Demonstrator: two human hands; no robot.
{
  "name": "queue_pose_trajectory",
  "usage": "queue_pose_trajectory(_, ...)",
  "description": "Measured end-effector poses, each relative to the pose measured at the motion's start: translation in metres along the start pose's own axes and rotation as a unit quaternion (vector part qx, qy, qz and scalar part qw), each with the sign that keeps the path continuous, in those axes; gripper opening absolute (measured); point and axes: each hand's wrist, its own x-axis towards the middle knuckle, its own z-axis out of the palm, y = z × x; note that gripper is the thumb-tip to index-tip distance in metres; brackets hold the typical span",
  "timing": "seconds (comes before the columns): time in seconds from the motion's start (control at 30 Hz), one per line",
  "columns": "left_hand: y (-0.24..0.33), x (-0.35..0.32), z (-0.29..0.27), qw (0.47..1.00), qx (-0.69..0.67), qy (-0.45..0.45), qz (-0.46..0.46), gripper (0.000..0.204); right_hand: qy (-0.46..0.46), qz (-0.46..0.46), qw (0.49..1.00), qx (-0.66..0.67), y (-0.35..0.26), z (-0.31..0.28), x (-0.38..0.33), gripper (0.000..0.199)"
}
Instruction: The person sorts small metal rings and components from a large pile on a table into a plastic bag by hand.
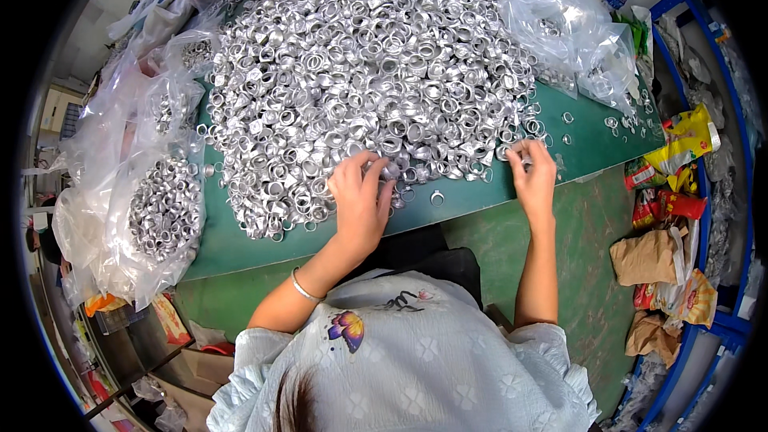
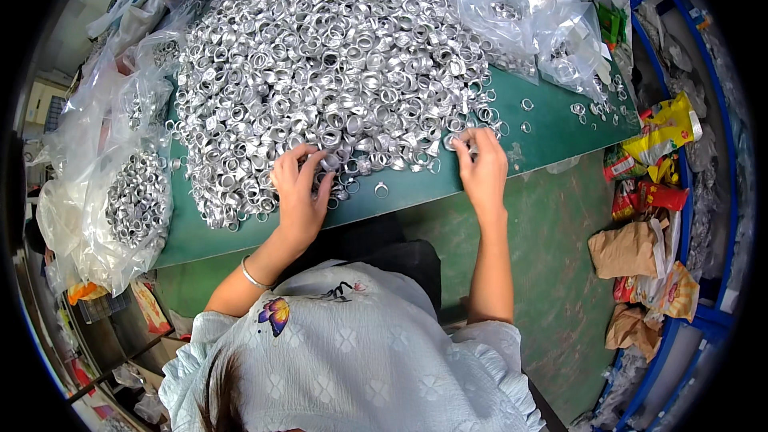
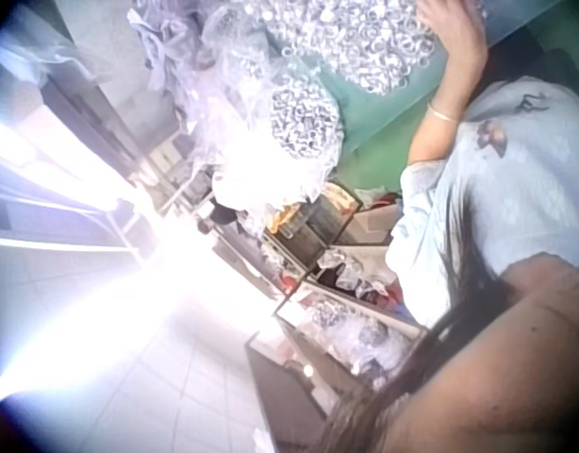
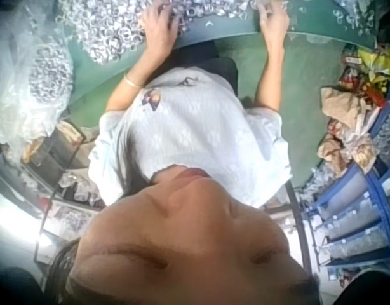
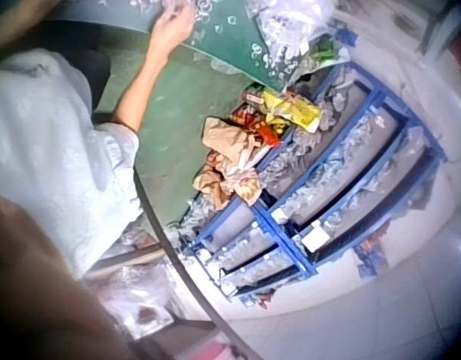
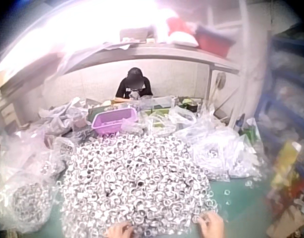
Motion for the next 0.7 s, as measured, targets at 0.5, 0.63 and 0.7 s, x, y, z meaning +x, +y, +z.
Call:
queue_pose_trajectory(0.5,0.012,0.034,-0.007,0.983,-0.148,0.093,0.047,0.042,-0.003,-0.004,0.998,-0.055,-0.012,0.01,-0.008,0.015)
queue_pose_trajectory(0.63,0.026,0.027,-0.017,0.905,-0.393,-0.054,-0.156,0.035,0.055,0.034,0.991,0.113,-0.002,0.008,-0.006,0.011)
queue_pose_trajectory(0.7,0.028,0.022,-0.011,0.774,-0.57,-0.146,-0.235,0.032,0.004,0.223,0.922,0.318,-0.016,0.001,-0.01,0.008)
